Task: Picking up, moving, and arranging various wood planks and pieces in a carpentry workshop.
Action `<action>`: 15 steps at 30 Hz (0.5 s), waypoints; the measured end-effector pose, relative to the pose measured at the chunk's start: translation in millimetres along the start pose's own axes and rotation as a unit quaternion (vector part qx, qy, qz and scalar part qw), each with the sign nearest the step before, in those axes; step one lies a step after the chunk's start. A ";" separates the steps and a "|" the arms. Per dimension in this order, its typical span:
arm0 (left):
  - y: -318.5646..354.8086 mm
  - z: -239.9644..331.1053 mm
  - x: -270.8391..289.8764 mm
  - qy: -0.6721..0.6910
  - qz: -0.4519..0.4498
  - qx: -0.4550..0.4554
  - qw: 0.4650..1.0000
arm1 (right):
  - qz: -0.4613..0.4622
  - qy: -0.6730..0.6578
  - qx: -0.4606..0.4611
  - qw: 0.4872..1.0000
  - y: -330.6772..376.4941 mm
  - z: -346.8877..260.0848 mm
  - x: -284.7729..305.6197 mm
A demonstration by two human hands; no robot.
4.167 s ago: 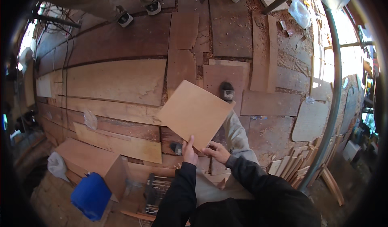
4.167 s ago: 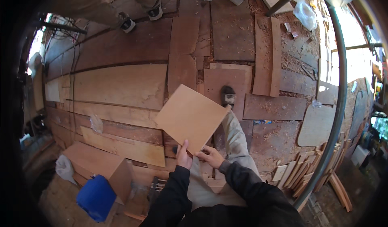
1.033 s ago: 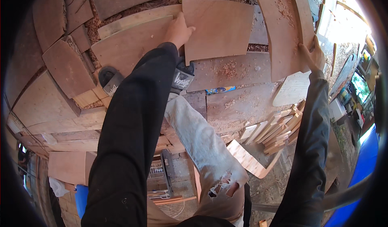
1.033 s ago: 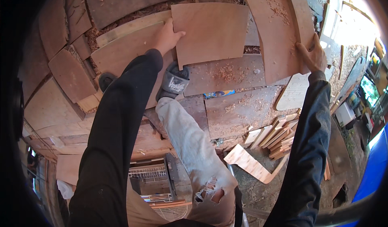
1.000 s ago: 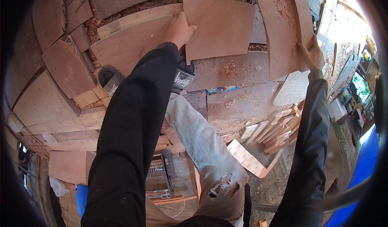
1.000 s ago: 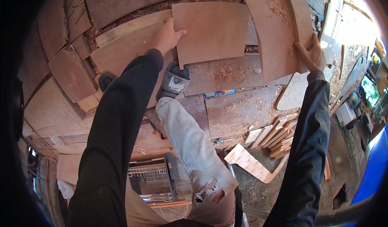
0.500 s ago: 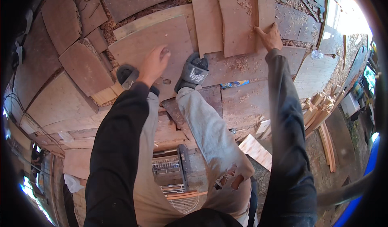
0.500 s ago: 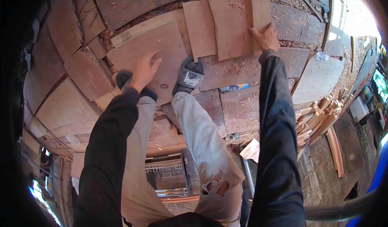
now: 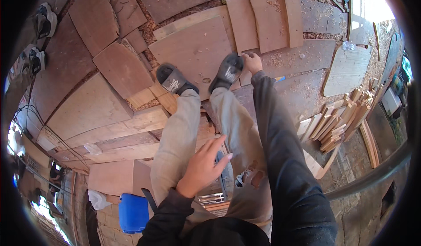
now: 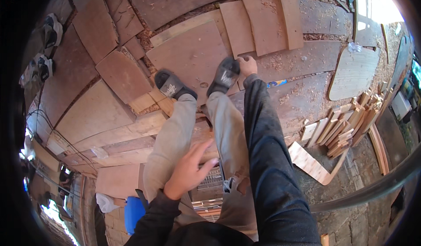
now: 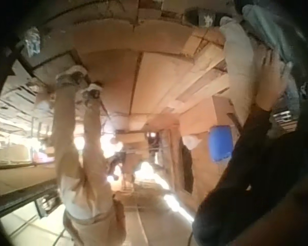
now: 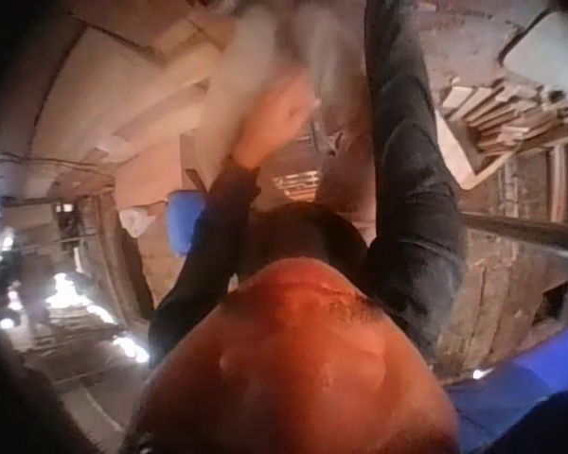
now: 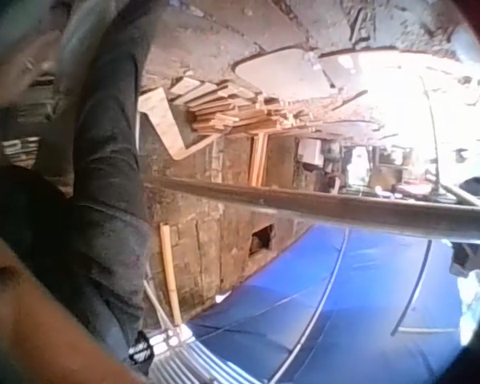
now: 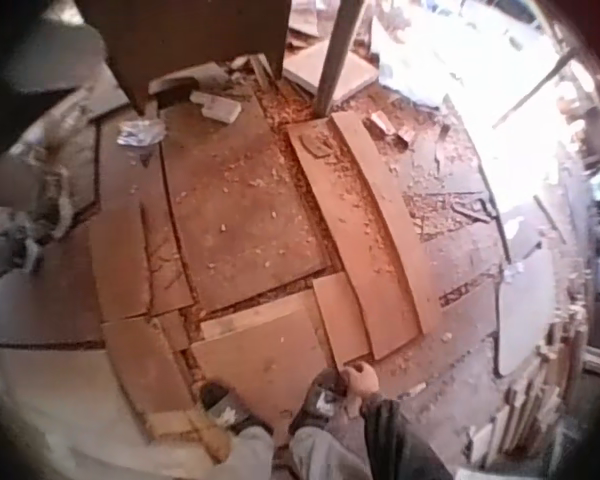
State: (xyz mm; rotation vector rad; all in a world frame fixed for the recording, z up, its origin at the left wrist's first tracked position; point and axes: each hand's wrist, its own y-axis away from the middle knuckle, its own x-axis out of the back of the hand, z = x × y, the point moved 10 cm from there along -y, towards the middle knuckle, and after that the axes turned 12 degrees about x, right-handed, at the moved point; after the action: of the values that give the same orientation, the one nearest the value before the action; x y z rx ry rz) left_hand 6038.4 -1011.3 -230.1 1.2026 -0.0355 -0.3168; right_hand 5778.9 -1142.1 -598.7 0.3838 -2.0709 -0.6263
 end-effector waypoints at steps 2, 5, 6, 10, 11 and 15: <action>-7.0 -9.4 4.4 -0.097 0.036 -0.021 0.994 | 0.017 -0.032 -0.077 0.996 3.6 6.8 -21.7; -12.0 -20.9 4.8 -0.163 0.055 -0.033 0.984 | 0.124 -0.174 -0.122 0.969 5.3 2.6 -26.9; -11.4 -23.2 9.0 -0.142 0.064 -0.029 0.987 | 0.125 -0.185 -0.102 0.969 7.5 -6.7 -28.5; -11.3 -13.2 1.3 -0.112 0.039 -0.074 0.990 | 0.106 -0.056 -0.037 0.992 18.5 -43.0 -20.5; -12.7 -14.3 -1.4 -0.127 0.027 -0.068 0.989 | 0.093 -0.061 -0.004 0.994 21.1 -54.8 -22.7; -14.5 -23.9 1.6 -0.150 0.026 -0.035 0.988 | 0.075 0.068 0.020 0.995 22.9 -76.1 -16.7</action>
State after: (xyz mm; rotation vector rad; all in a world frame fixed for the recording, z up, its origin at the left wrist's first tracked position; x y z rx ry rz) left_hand 6041.4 -994.6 -252.4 1.0745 -0.3137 -0.4470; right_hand 5851.3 -1136.7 -562.3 0.2828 -1.9623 -0.4572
